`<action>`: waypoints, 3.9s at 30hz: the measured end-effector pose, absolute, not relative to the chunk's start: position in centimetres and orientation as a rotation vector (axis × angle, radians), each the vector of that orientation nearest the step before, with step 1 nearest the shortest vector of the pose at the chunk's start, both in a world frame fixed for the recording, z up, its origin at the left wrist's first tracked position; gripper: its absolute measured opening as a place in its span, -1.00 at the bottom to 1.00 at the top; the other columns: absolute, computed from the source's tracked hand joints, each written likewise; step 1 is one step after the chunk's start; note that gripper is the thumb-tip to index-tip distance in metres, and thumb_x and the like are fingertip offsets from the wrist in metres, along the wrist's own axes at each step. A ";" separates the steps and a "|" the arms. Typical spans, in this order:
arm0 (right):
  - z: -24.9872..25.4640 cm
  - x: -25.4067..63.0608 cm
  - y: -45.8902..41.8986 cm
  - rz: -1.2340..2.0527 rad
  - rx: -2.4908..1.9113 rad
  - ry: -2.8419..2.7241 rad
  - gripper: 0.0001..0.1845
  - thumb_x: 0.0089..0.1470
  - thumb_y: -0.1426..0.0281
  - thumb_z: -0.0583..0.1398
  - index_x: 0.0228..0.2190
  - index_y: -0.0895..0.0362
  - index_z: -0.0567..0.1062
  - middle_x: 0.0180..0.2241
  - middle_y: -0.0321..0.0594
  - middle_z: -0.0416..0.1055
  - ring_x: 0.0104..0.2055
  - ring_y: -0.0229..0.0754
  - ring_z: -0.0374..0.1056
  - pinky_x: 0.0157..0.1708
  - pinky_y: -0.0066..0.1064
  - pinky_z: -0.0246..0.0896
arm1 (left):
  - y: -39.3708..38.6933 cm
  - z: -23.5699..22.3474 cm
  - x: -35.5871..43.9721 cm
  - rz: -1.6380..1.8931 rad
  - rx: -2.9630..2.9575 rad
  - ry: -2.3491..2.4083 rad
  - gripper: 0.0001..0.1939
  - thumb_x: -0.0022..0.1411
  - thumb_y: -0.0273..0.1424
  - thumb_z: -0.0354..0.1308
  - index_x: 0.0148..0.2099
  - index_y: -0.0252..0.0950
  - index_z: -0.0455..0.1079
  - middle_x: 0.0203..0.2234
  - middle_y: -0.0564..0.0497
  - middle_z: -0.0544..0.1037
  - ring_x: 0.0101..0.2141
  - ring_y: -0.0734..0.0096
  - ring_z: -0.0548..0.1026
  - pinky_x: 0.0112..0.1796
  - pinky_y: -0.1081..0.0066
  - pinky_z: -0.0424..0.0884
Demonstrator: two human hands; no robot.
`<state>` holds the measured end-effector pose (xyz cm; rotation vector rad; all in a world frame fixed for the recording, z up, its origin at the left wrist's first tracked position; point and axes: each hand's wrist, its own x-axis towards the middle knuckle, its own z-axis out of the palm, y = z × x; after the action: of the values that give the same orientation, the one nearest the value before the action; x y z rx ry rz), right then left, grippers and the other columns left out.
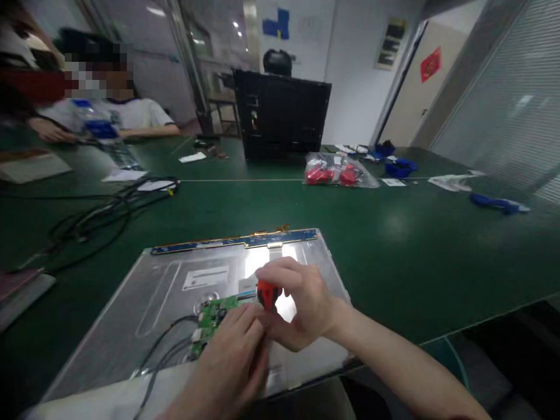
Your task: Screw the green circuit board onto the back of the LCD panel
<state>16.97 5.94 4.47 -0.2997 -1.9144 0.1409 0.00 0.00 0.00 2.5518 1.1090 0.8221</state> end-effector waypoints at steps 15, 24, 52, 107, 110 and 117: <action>4.6 16.8 5.8 0.088 -0.357 -1.883 -0.34 0.02 0.48 0.18 0.18 0.18 0.26 -0.35 -0.20 0.45 -0.43 -0.18 0.36 -0.56 -0.41 0.32 | 0.1 0.0 -0.1 0.784 2.527 1.112 -0.78 0.19 -0.65 -0.05 -0.18 -0.26 0.27 -0.26 -0.09 0.45 -0.22 0.07 0.40 -0.18 0.05 0.44; 4.9 16.9 5.9 0.071 -0.343 -1.907 -0.41 0.14 0.40 0.19 0.19 0.17 0.25 -0.36 -0.20 0.44 -0.42 -0.17 0.36 -0.56 -0.41 0.32 | 0.1 0.2 -0.1 0.842 2.532 1.119 -0.77 0.21 -0.64 -0.05 -0.17 -0.25 0.26 -0.24 -0.08 0.46 -0.21 0.08 0.42 -0.18 0.08 0.44; 4.9 17.0 5.9 0.186 -0.256 -1.936 -0.41 0.14 0.45 0.10 0.21 0.23 0.24 -0.40 -0.19 0.45 -0.41 -0.14 0.39 -0.51 -0.34 0.38 | 0.0 0.1 -0.1 0.775 2.514 1.116 -0.78 0.23 -0.63 -0.05 -0.14 -0.26 0.27 -0.23 -0.09 0.46 -0.20 0.09 0.41 -0.16 0.07 0.44; 4.6 16.8 5.9 0.096 -0.316 -1.875 -0.46 0.12 0.44 0.12 0.15 0.20 0.27 -0.46 -0.28 0.37 -0.51 -0.20 0.30 -0.61 -0.40 0.24 | 0.0 0.1 -0.2 0.748 2.510 1.116 -0.76 0.19 -0.66 -0.04 -0.16 -0.25 0.25 -0.24 -0.07 0.43 -0.20 0.08 0.38 -0.16 0.05 0.42; 4.6 16.9 5.9 0.023 -0.345 -1.877 -0.48 0.13 0.41 0.14 0.13 0.20 0.29 -0.48 -0.30 0.35 -0.56 -0.21 0.24 -0.64 -0.40 0.16 | 0.0 0.1 -0.2 0.757 2.514 1.113 -0.76 0.19 -0.65 -0.04 -0.16 -0.25 0.25 -0.25 -0.07 0.42 -0.21 0.08 0.38 -0.17 0.06 0.42; 4.9 17.1 6.0 0.107 -0.300 -1.936 -0.45 0.15 0.33 0.10 0.17 0.18 0.27 -0.36 -0.18 0.42 -0.43 -0.15 0.36 -0.54 -0.36 0.32 | 0.1 0.0 -0.2 0.748 2.501 1.119 -0.76 0.20 -0.66 -0.06 -0.17 -0.25 0.24 -0.23 -0.08 0.43 -0.20 0.07 0.37 -0.17 0.05 0.41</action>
<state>17.10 5.98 4.87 -0.2998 -1.9363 0.1066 -0.16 0.08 0.00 2.5014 1.1185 0.7477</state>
